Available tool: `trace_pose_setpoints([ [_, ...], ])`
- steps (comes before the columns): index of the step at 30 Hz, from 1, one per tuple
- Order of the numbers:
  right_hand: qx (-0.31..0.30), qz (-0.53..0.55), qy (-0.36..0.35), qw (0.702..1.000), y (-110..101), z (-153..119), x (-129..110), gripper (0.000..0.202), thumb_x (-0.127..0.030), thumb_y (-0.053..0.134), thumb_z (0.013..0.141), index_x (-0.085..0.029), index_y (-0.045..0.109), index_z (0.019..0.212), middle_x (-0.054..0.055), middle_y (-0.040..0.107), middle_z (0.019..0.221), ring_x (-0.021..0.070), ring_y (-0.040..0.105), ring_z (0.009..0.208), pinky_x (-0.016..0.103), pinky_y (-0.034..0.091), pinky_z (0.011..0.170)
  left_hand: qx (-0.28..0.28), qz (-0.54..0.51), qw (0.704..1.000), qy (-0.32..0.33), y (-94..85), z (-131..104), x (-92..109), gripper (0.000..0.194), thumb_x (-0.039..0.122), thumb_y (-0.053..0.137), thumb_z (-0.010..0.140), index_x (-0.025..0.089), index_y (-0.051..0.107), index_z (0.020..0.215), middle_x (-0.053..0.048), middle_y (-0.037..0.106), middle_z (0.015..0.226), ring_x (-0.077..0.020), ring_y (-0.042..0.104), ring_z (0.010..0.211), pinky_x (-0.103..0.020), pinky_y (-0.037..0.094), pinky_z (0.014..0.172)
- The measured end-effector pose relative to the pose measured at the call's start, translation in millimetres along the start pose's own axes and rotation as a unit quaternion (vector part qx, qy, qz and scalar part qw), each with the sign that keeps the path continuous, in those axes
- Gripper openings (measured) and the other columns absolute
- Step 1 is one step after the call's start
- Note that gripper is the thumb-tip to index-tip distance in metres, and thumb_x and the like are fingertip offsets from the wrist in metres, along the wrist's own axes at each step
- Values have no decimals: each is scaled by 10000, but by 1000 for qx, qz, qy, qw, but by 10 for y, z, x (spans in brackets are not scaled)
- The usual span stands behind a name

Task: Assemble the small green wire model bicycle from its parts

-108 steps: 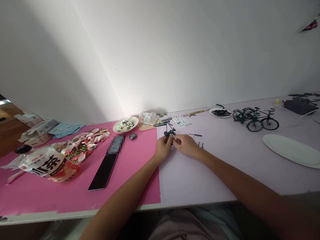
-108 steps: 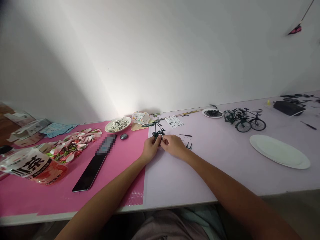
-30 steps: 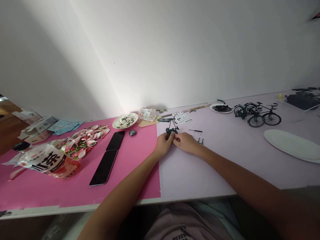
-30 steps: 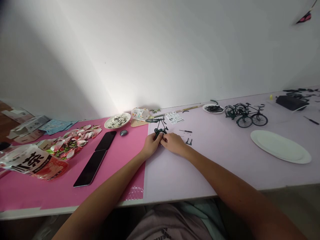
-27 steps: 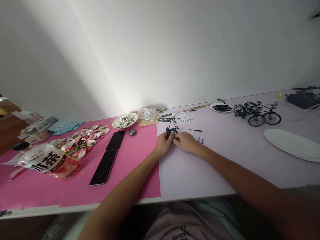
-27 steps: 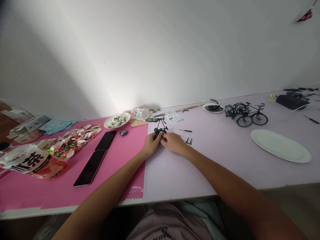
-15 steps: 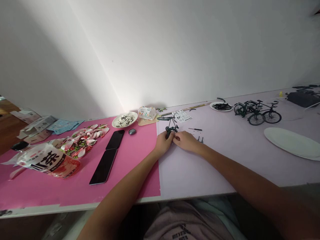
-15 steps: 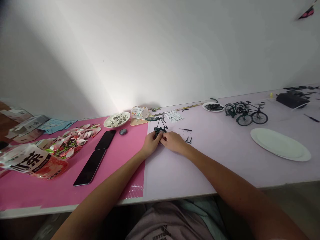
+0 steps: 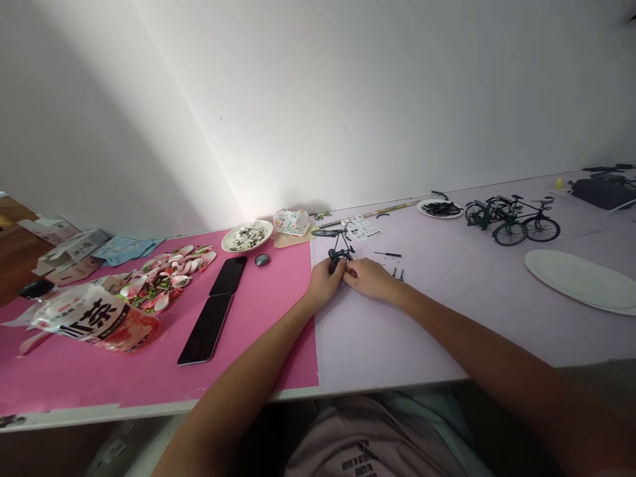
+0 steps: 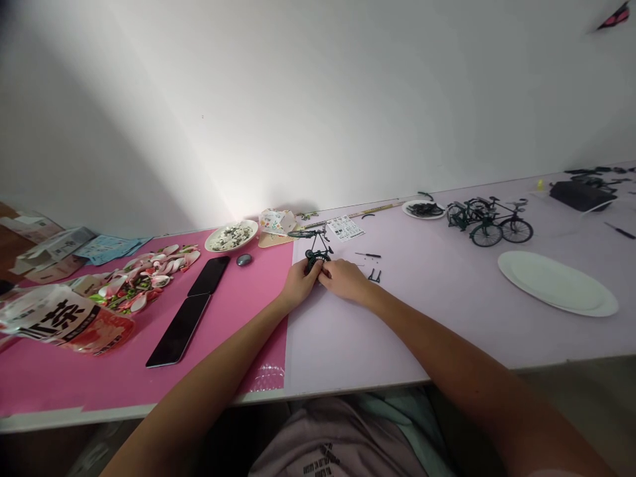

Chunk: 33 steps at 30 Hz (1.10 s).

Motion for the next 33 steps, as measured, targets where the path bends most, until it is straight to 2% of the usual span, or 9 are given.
trace_pose_setpoints([
  [14, -20, -27, 2, 999, -44, -45, -61, 332, -381, 453, 1038, -193, 661, 859, 70, 720, 833, 171, 594, 658, 270, 323, 571, -11, 37, 999, 11, 22, 12, -13, 402, 491, 517, 970, 172, 542, 726, -9, 604, 687, -131, 493, 643, -271, 322, 597],
  [33, -40, -52, -13, 998, -54, -62, -111, 358, -390, 421, 1053, -183, 692, 947, 93, 736, 874, 192, 623, 697, 283, 325, 583, -11, 50, 999, 16, 22, 10, -11, 389, 479, 521, 976, 179, 527, 729, -4, 596, 681, -130, 490, 635, -273, 318, 592],
])
Point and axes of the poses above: each hand's wrist, its own z-axis towards the middle knuckle, its own y-axis out of the palm, x = y × z, the point moved 7 cm from there along z, towards the middle knuckle
